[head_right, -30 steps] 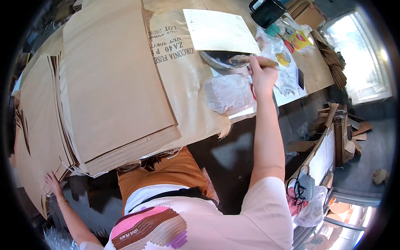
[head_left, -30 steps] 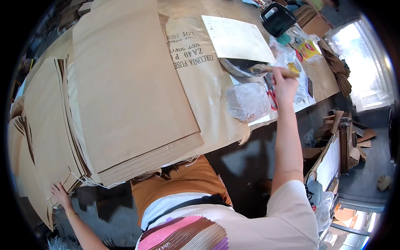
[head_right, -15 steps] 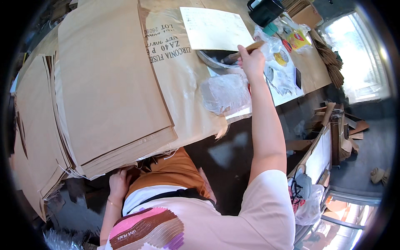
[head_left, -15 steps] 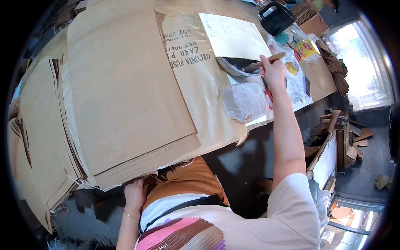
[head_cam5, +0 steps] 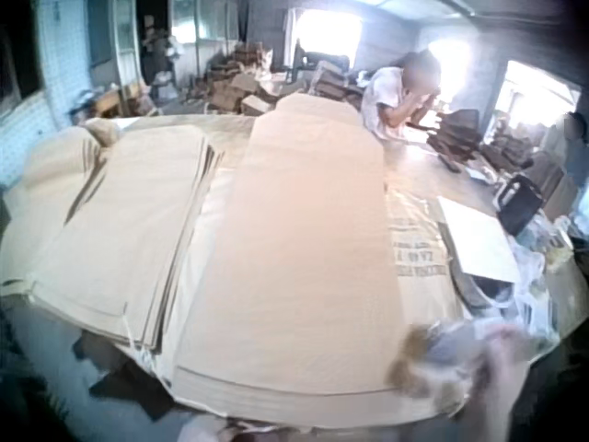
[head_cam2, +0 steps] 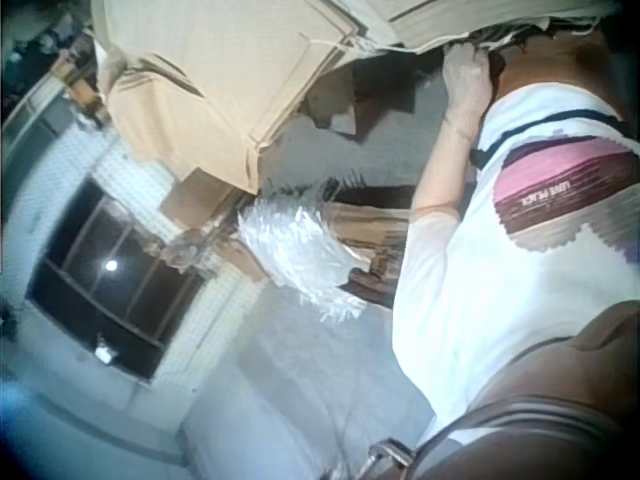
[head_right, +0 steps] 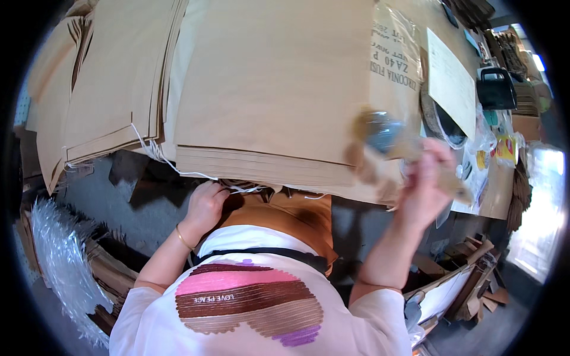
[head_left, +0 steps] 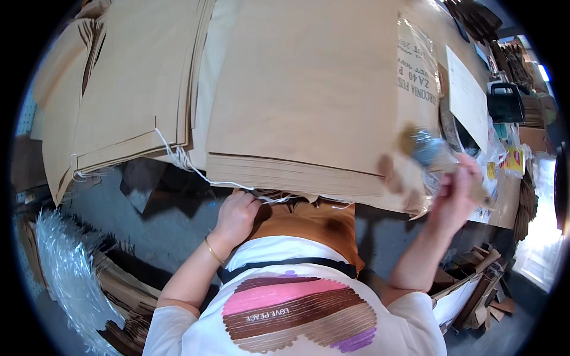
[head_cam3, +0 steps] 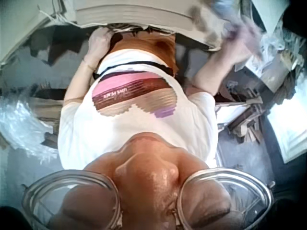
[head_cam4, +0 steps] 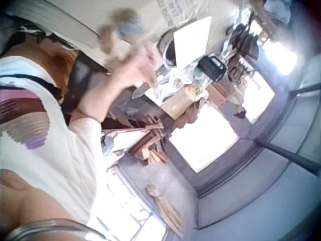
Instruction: The person repeatedly applies glue to the edge of a stack of flat cardboard sheets using a brush, then places a white string across the glued edge and presses it down. This cycle is performed multiple times on the same stack.
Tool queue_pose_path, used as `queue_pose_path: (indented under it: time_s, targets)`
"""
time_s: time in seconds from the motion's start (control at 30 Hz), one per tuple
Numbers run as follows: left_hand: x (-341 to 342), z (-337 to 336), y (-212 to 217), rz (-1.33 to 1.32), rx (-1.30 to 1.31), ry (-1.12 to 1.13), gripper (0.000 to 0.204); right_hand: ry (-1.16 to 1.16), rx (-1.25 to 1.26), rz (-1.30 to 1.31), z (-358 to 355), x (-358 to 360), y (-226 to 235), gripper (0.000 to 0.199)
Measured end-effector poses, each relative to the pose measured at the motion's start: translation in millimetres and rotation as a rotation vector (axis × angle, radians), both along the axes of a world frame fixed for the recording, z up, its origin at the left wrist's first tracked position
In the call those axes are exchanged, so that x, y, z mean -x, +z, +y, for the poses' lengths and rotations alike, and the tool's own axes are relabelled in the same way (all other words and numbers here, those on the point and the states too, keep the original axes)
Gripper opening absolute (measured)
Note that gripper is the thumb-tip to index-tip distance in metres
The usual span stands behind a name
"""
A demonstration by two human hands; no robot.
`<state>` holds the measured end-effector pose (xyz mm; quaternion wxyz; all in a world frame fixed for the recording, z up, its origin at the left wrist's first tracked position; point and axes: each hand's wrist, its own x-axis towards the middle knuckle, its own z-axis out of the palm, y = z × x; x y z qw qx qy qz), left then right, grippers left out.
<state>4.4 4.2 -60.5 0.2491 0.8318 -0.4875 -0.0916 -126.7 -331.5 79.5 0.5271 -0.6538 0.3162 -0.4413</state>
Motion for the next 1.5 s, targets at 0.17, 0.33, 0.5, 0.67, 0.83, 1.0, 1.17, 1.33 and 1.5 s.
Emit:
queue_pose_path:
  time_s: [0.17, 0.33, 0.5, 0.67, 0.83, 1.0, 1.17, 1.33, 1.5]
  targets:
    - [-12, 20, 59, -0.115, -0.089, 0.08, 0.013, 0.652, 0.472, 0.285, 96, -84, -9, 0.017]
    - [-41, 1, 83, -0.309, -0.058, 0.123, 0.015, 0.814, 0.562, 0.248, 117, -127, -20, 0.015]
    - [-60, -10, 66, -0.33, -0.14, 0.077, 0.014, 0.78, 0.461, 0.293, 121, -134, -25, 0.012]
    - [-61, -10, 66, -0.322, -0.137, 0.069, 0.013, 0.772, 0.297, 0.337, 139, -137, -20, 0.008]
    - [-60, -13, 66, -0.301, -0.145, 0.085, 0.013, 0.558, 0.057, 0.46, 112, -117, -27, 0.008]
    - [-60, -18, 68, -0.253, -0.163, 0.079, 0.015, 0.327, 0.35, 0.74, 53, -68, -26, 0.015]
    - [-55, -24, 72, -0.229, -0.19, 0.092, 0.011, 0.189, 0.568, 0.966, 34, -57, -30, 0.021]
    - [-51, -29, 76, -0.235, -0.254, 0.09, 0.009, 0.209, 0.06, 0.824, 35, -57, -5, 0.019]
    - [-44, -30, 83, -0.309, -0.219, 0.082, 0.005, -0.106, -0.052, -0.045, -18, 15, 2, 0.017]
